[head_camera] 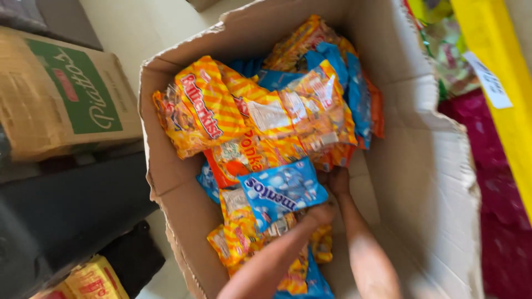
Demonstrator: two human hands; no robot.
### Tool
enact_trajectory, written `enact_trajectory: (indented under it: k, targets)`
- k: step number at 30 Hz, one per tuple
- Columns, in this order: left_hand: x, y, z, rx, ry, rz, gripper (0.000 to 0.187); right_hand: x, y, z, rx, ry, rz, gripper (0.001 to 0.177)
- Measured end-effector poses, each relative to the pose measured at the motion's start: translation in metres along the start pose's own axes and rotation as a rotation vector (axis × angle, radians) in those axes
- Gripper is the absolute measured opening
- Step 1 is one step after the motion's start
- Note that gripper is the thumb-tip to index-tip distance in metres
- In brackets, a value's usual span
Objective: Stocking various candy and snack bags from a cardboard box onto store shelves.
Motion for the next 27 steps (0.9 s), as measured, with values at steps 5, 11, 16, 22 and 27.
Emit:
enact_trajectory:
  k: [5,11,16,22,27]
  targets:
    - [-0.006,0.001,0.016,-0.08,0.316,0.073,0.029,-0.005,0.008,0.012,-0.002,-0.363,-0.102,0.025]
    - [-0.104,0.032,-0.06,-0.011,0.679,0.029,0.031,0.025,0.018,-0.037,-0.105,0.184,-0.163,0.023]
    - [-0.129,0.074,-0.104,0.076,1.012,0.056,0.034,-0.046,0.066,0.039,-0.025,0.04,-0.156,0.032]
    - [-0.064,0.106,-0.101,0.082,1.393,0.232,0.038,-0.07,0.139,-0.002,0.307,0.163,-0.082,0.021]
    - [-0.021,0.132,-0.083,0.096,1.698,0.365,0.042,-0.153,0.22,0.076,0.362,-0.168,0.041,0.028]
Point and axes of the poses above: each hand's wrist, its own y-axis away from the middle knuckle, its own x-axis out of the palm, z = x × y, the point moved 8 cm from there along -y, towards the middle knuckle, and after that the axes turned 15 degrees about y, right-handed, at the moved point
